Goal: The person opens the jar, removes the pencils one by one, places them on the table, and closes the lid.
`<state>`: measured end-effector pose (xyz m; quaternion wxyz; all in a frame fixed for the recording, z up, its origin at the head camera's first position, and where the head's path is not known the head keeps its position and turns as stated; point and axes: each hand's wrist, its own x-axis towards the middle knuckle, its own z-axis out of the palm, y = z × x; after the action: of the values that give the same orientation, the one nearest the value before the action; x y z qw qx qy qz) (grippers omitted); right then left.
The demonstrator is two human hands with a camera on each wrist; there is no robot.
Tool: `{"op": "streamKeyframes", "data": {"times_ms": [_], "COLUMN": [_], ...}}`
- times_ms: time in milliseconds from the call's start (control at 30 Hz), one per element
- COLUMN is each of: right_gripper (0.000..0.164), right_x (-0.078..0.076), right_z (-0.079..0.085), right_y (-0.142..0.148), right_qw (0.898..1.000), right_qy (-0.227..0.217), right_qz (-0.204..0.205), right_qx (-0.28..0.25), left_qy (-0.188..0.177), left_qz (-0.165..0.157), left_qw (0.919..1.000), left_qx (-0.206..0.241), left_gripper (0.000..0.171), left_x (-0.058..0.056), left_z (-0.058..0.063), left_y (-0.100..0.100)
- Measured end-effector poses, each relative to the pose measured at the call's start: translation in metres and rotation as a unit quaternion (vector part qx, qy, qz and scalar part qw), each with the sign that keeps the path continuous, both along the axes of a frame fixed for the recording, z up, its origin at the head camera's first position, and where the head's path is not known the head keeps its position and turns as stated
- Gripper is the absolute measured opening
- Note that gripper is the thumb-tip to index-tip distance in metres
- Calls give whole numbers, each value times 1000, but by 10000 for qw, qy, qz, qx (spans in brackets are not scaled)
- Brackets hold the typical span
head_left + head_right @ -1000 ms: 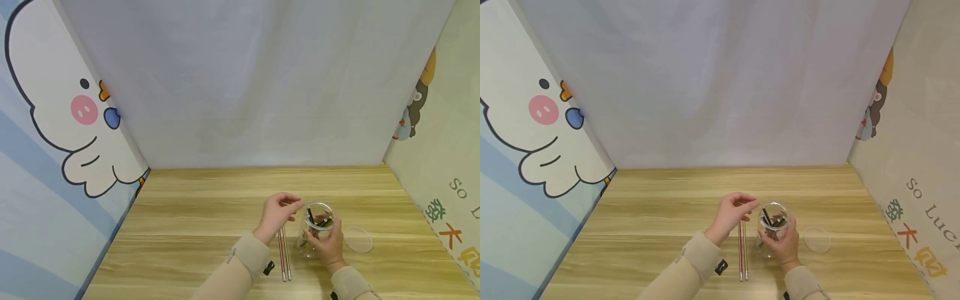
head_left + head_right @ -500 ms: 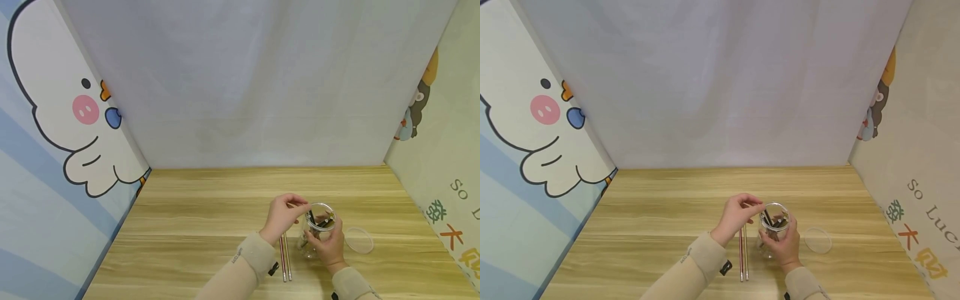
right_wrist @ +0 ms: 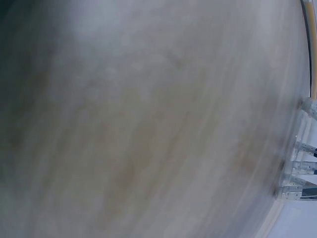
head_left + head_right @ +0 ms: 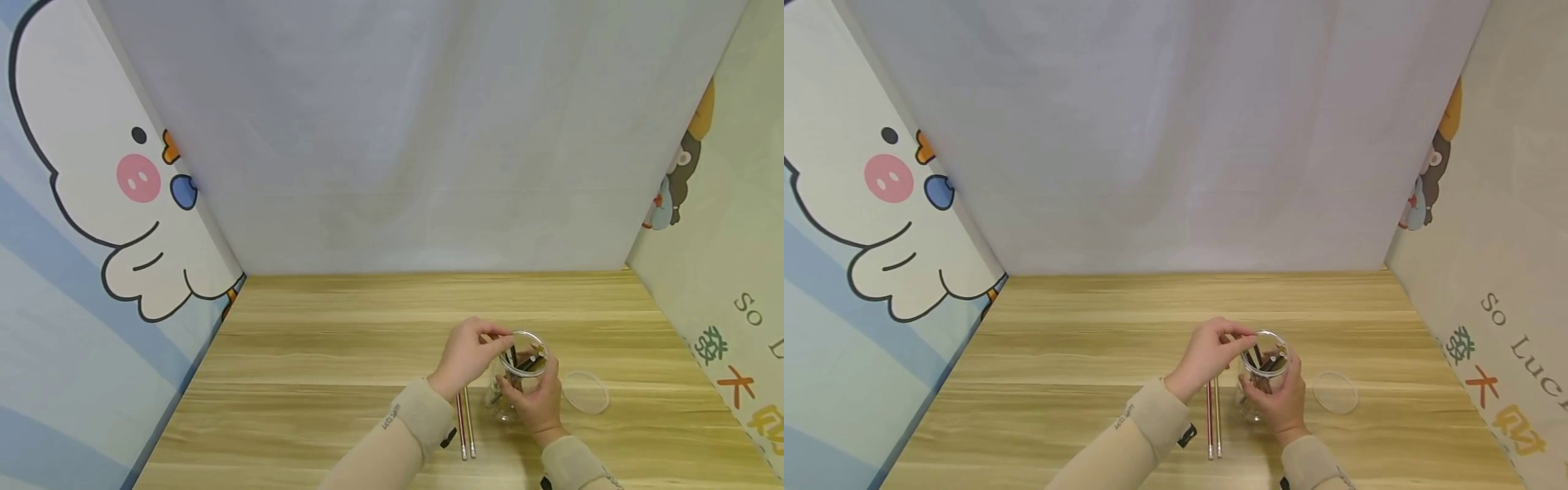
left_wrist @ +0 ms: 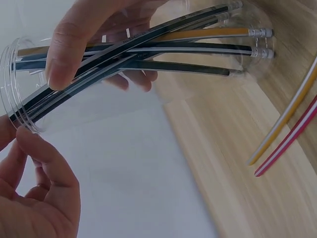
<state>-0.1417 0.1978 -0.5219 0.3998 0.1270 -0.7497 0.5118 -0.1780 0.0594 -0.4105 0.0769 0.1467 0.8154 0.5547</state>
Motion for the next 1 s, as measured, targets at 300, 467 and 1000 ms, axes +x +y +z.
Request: {"op": "streamKeyframes", "data": {"times_ms": [300, 467, 1000], "right_gripper": [61, 62, 69], "right_x": [9, 10, 2], "right_z": [23, 25, 4], "right_y": [-7, -8, -2], "right_qw": [9999, 9999, 10000], "right_qy": [105, 98, 4], "right_qz": [117, 116, -2], "right_qx": [-22, -23, 71], "left_qy": [704, 563, 449], "left_qz": [-223, -48, 166], "left_qw": [9926, 9970, 9876], "left_qx": [-968, -527, 1493], "left_gripper": [22, 22, 19], "left_x": [2, 4, 5], "left_z": [1, -1, 5], "left_y": [2, 1, 0]}}
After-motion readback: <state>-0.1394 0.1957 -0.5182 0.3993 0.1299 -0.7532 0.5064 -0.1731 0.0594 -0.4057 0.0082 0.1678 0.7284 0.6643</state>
